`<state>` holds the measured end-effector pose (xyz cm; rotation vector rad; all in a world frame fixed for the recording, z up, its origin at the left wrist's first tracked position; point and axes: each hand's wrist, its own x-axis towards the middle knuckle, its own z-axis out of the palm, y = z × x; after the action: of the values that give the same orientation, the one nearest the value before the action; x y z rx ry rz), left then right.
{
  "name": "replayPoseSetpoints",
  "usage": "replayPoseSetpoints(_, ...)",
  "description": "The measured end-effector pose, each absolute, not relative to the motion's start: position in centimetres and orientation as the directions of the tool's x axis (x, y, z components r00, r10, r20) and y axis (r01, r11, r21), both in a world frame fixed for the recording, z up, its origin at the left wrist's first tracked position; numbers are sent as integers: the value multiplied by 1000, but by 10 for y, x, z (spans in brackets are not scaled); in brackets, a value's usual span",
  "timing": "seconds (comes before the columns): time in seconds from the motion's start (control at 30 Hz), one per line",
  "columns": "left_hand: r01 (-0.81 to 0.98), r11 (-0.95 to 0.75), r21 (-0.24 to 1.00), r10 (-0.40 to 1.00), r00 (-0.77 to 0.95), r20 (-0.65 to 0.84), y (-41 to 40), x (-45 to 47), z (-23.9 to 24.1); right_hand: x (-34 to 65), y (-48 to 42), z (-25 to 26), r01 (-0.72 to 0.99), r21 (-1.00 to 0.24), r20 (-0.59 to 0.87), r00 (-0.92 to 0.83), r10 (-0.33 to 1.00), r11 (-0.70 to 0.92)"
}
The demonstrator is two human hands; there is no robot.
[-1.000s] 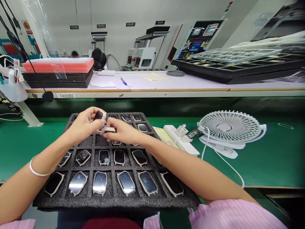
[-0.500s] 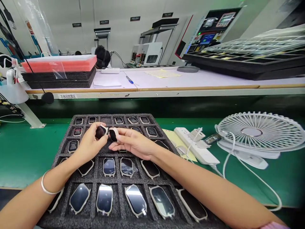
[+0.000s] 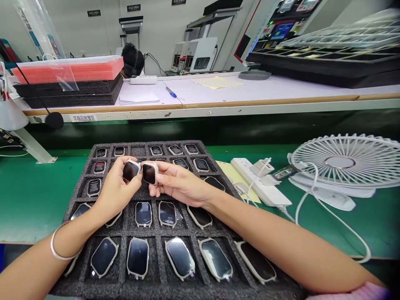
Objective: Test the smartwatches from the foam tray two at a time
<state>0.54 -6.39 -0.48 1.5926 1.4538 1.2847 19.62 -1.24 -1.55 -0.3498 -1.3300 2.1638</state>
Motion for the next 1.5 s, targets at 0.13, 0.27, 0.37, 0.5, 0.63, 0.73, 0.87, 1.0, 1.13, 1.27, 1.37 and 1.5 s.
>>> replayPoseSetpoints(0.13,356,-220,908,961,-79,264,-64,6,-5,195,-13,-15,-337,-877,85,-810,581,-341)
replayPoseSetpoints(0.27,365,-203,909,966,-79,247,-66,6,-5,195,-14,-15,-322,-885,74,-811,580,-337)
replayPoseSetpoints(0.37,391,-198,899,967,-70,243,-67,6,-4,196,-14,-17,-322,-889,84,-815,574,-326)
replayPoseSetpoints(0.5,397,-209,894,966,-60,253,-67,6,-4,196,-14,-17,-325,-894,94,-809,580,-308)
replayPoseSetpoints(0.63,374,-227,899,962,-56,266,-66,6,-6,196,-14,-17,-322,-897,92,-806,585,-303)
replayPoseSetpoints(0.73,399,-229,888,960,-55,273,-67,7,-6,196,-14,-17,-321,-898,96,-811,577,-302)
replayPoseSetpoints(0.87,421,-221,880,961,-60,271,-67,8,-4,196,-14,-17,-332,-896,109,-808,579,-294)
replayPoseSetpoints(1.0,371,-225,901,962,-61,265,-66,8,-5,196,-14,-17,-329,-897,105,-806,582,-294)
replayPoseSetpoints(1.13,347,-208,914,967,-68,246,-66,8,-5,196,-13,-17,-327,-898,97,-799,593,-294)
replayPoseSetpoints(1.27,393,-183,901,968,-86,234,-68,9,-2,197,-14,-17,-314,-908,95,-797,596,-276)
replayPoseSetpoints(1.37,389,-189,902,967,-87,240,-67,9,-2,197,-14,-17,-319,-911,104,-793,601,-263)
replayPoseSetpoints(1.5,377,-203,904,965,-81,251,-66,9,-4,197,-14,-17,-318,-909,101,-797,595,-271)
